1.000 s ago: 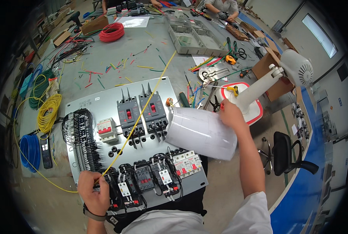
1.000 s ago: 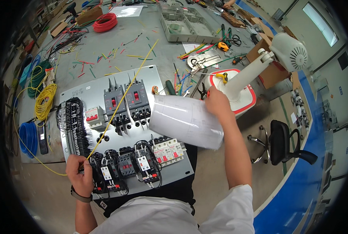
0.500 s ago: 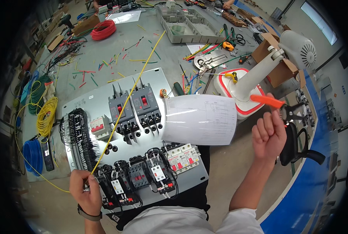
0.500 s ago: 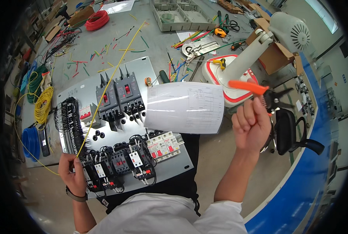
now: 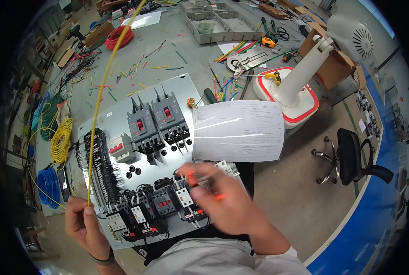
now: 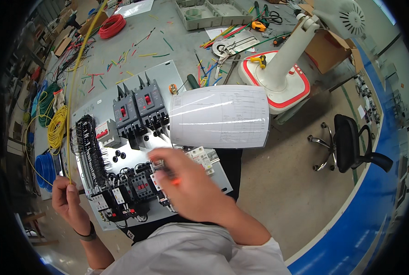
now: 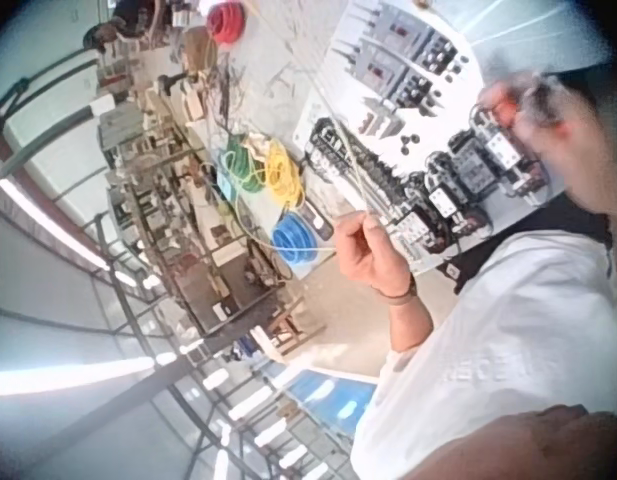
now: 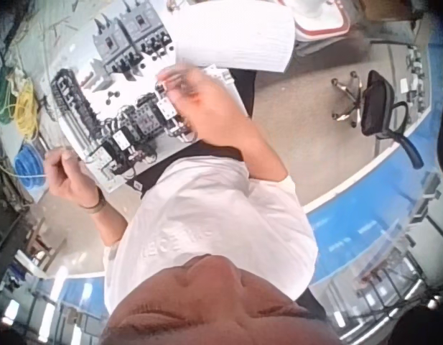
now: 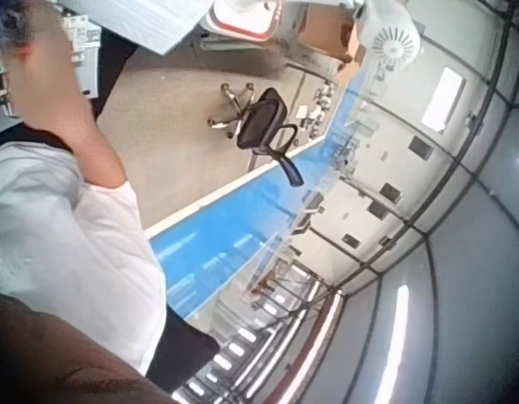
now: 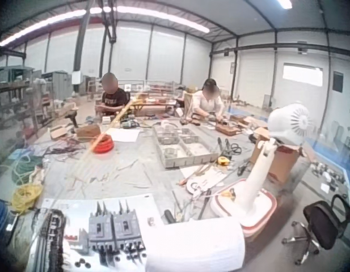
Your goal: The person consults a laminated wiring diagram and then strips and routes a yellow wire into an electrical control panel. The person uses wire strippers to remove insulation and connects the wire to terminal blocks on the panel.
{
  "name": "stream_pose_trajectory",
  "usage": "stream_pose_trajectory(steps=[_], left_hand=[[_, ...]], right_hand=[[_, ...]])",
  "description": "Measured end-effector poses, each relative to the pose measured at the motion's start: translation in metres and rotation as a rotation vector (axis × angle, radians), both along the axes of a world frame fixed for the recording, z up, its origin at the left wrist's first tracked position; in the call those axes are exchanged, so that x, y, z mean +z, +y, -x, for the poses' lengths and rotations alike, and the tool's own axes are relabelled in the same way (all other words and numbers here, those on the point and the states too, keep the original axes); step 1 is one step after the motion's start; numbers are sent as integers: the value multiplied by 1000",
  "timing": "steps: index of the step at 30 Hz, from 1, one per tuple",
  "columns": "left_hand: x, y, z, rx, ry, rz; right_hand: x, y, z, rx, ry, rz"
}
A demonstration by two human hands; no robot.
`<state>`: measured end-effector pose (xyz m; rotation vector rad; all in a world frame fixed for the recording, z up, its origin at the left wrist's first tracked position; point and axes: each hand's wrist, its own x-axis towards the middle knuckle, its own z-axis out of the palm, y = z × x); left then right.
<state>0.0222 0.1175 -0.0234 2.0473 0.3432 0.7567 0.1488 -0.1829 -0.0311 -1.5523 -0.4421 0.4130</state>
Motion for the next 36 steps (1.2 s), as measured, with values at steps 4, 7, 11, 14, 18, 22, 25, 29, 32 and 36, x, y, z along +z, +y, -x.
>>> stream_pose_trajectory(steps=[4, 7, 11, 14, 18, 22, 25, 29, 32, 36], left_hand=[[13, -15, -9, -50, -60, 45], [23, -29, -15, -89, -60, 96], [29, -37, -20, -96, -1, 222], [24, -34, -20, -142, 5, 210], [26, -31, -17, -178, 18, 242], [28, -28, -17, -220, 31, 240], [27, -28, -14, -210, 30, 214], [23, -27, -14, -218, 30, 242], [22, -26, -13, -222, 45, 226], [23, -26, -12, -208, 37, 217]], right_hand=[[2, 44, 0, 211, -332, 184], [-4, 68, 1, 162, -504, 173], [-5, 83, 5, 106, -556, 226], [-1, 88, 9, 119, -543, 245], [5, 97, 13, 134, -555, 279], [6, 104, 15, 140, -592, 329], [7, 104, 15, 137, -645, 337], [7, 109, 16, 115, -704, 344], [8, 113, 15, 113, -750, 341], [6, 115, 17, 121, -767, 333]])
